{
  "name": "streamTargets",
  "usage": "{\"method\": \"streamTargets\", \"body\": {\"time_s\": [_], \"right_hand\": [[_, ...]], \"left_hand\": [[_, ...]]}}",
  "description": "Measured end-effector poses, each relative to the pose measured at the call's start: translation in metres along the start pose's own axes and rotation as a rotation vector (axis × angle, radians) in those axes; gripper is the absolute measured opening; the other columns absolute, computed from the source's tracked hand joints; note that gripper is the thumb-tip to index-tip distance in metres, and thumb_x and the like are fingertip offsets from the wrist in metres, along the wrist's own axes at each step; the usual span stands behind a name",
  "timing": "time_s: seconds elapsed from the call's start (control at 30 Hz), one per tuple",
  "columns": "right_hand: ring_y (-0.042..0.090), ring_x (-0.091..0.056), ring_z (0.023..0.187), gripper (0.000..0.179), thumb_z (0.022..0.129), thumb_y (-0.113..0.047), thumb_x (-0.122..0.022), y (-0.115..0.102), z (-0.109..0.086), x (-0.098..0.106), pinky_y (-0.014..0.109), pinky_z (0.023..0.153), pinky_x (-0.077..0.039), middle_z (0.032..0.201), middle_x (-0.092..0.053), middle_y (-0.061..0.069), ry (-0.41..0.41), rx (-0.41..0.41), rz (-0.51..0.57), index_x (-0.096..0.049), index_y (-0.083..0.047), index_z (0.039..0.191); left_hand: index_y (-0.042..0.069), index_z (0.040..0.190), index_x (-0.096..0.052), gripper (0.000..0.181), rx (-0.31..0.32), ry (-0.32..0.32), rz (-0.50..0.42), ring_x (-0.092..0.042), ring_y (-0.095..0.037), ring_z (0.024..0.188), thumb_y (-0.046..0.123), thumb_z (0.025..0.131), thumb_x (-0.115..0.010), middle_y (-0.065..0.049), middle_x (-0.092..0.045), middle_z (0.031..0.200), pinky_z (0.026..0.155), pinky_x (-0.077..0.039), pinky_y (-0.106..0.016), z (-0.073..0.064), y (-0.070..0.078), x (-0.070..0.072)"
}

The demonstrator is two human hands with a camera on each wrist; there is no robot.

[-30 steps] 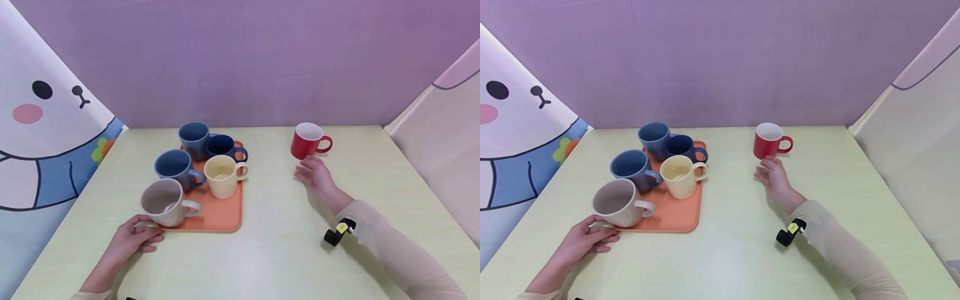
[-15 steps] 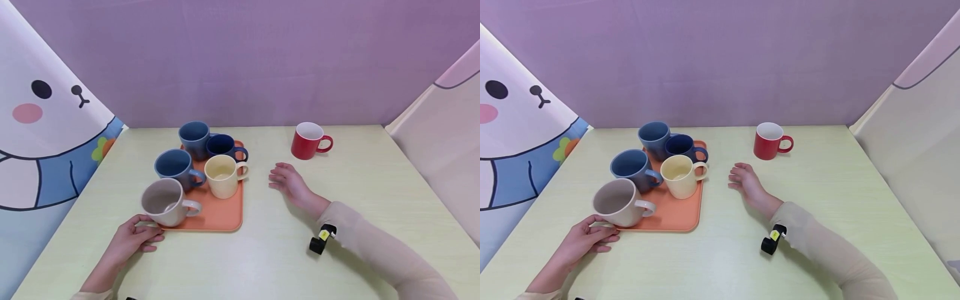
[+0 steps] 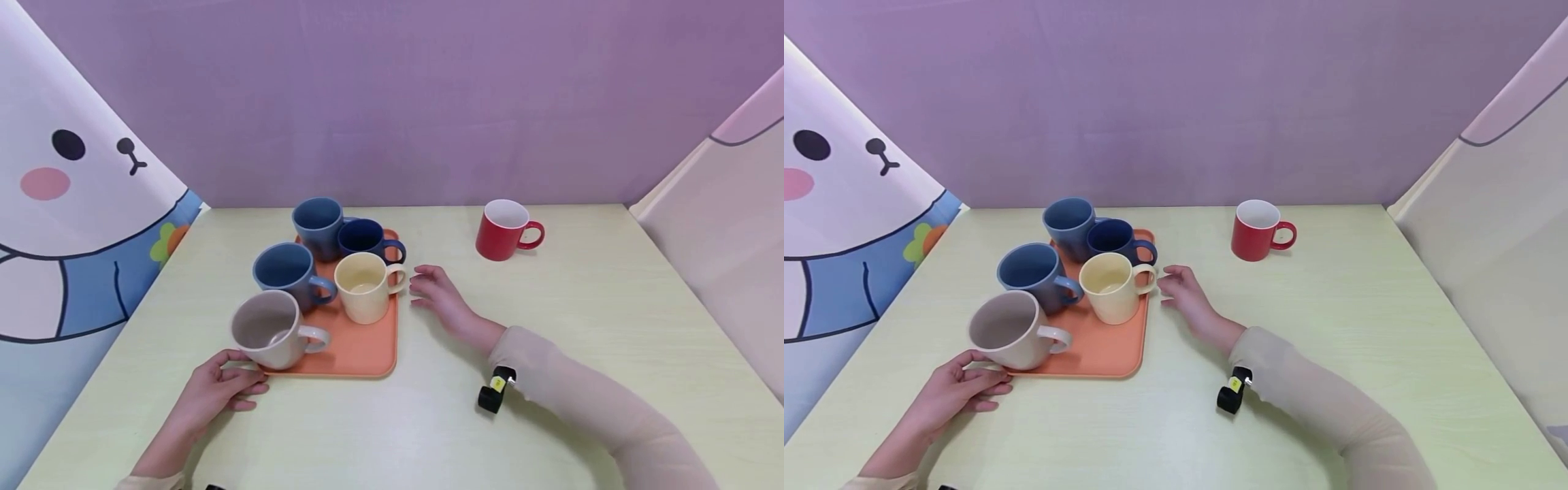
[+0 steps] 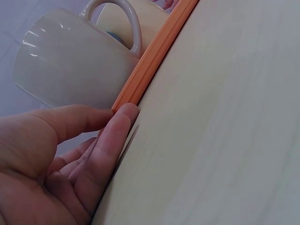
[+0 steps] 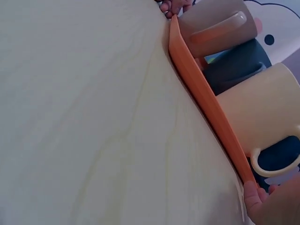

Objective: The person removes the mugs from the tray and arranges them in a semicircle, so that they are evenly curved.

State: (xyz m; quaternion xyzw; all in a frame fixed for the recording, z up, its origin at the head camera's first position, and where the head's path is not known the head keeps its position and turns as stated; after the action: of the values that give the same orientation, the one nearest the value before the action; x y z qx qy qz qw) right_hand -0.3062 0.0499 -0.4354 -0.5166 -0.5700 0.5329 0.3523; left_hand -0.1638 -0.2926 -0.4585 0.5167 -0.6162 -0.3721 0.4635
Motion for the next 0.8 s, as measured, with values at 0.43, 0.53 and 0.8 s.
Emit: {"method": "streamTargets", "body": {"time_s": [0.43,0.53,0.8], "right_hand": [[0.023,-0.054,0.105,0.036,0.102,-0.009,-0.053,-0.012,0.013,-0.027,0.034,0.090,-0.048,0.119,-0.053,0.013,-0.089,0.118,-0.072,-0.040,0.005,0.133],[0.028,-0.055,0.105,0.029,0.104,-0.008,-0.050,-0.017,0.014,-0.032,0.038,0.091,-0.050,0.113,-0.055,0.013,-0.140,0.162,-0.083,-0.043,0.007,0.128],[0.044,-0.055,0.102,0.020,0.105,-0.008,-0.048,-0.024,0.017,-0.036,0.050,0.091,-0.052,0.107,-0.057,0.020,-0.204,0.222,-0.106,-0.049,0.007,0.119]], "left_hand": [[-0.007,0.119,-0.044,0.032,-0.004,0.006,-0.006,-0.074,-0.016,0.078,0.002,0.096,-0.063,-0.012,-0.074,0.093,0.064,-0.061,-0.035,0.001,0.000,0.000],[-0.008,0.120,-0.043,0.032,-0.003,0.004,-0.006,-0.074,-0.016,0.079,0.001,0.096,-0.063,-0.012,-0.074,0.094,0.064,-0.061,-0.035,0.001,0.000,0.000],[-0.008,0.121,-0.042,0.034,0.003,0.016,0.002,-0.074,-0.016,0.079,0.002,0.096,-0.063,-0.013,-0.074,0.094,0.064,-0.061,-0.035,0.000,-0.001,0.000]]}}
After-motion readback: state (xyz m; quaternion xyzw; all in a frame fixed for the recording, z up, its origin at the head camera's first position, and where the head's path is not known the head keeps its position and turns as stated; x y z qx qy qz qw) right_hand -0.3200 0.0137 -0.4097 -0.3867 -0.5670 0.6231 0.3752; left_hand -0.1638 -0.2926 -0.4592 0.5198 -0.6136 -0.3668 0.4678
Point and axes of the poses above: each hand's wrist, its own z-axis towards the middle knuckle, its own x-axis out of the back of the hand, y = z × x, the point moved 10 cm from there along z, towards the middle knuckle
